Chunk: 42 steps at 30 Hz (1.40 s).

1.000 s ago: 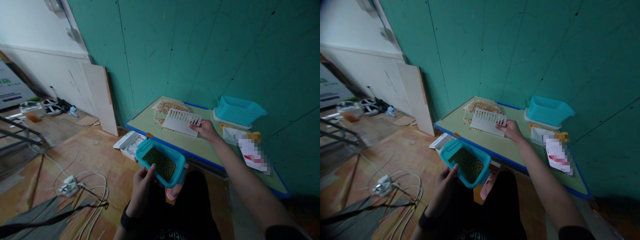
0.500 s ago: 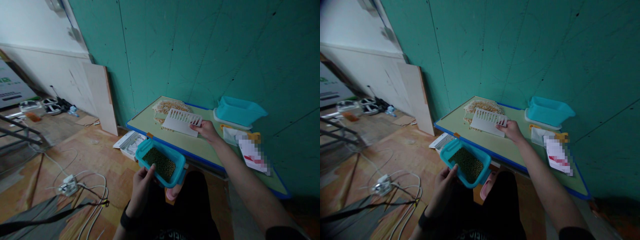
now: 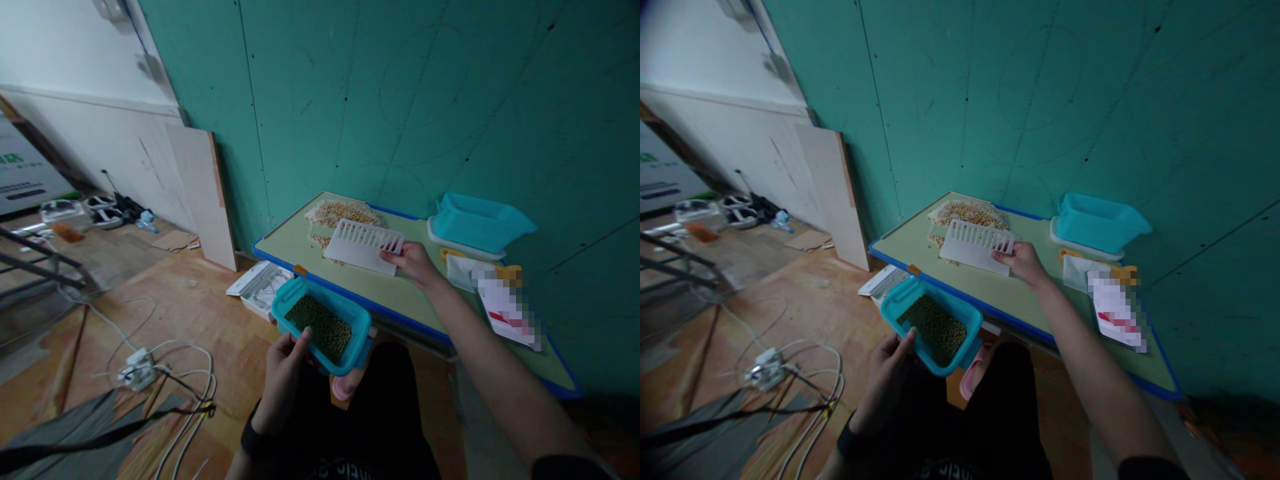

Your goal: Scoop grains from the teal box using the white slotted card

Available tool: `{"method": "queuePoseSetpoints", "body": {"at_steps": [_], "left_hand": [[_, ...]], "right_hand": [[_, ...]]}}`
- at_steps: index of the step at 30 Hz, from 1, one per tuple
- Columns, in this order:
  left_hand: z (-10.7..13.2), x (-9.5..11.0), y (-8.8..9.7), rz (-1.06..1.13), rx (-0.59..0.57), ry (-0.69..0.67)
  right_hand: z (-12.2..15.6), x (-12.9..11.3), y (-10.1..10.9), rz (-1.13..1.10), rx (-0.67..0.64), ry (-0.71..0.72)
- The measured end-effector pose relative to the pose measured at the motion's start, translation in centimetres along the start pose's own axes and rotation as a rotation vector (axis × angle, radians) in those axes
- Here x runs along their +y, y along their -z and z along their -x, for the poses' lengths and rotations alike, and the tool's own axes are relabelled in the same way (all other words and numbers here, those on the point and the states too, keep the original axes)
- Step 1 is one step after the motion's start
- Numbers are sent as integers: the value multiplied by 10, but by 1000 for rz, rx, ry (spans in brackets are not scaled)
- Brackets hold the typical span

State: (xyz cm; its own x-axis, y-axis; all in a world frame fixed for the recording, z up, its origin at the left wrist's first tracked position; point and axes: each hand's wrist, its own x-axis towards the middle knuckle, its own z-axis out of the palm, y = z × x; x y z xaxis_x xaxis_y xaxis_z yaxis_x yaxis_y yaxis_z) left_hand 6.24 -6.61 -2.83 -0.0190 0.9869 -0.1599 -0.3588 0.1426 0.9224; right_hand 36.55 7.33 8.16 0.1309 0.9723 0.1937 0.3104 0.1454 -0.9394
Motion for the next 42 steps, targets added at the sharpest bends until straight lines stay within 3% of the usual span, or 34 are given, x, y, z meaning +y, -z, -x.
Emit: {"method": "queuePoseSetpoints", "body": {"at_steps": [13, 22, 26, 31, 35, 38, 42], "left_hand": [[1, 4, -2, 0, -6, 8], [2, 8, -7, 27, 63, -4], [3, 17, -13, 23, 95, 7], [-3, 25, -16, -11, 114, -22], [-7, 25, -18, 23, 128, -13], [-8, 25, -17, 25, 133, -19], [-11, 26, -12, 19, 132, -23]], "right_hand": [[7, -7, -3, 33, -54, 43], [20, -12, -6, 32, -91, 29], [42, -22, -14, 122, -57, 85], [92, -31, -34, 263, 58, 195], [118, -34, -50, 324, 59, 257], [111, -35, -54, 313, 82, 284], [77, -33, -46, 352, 230, 298]]}}
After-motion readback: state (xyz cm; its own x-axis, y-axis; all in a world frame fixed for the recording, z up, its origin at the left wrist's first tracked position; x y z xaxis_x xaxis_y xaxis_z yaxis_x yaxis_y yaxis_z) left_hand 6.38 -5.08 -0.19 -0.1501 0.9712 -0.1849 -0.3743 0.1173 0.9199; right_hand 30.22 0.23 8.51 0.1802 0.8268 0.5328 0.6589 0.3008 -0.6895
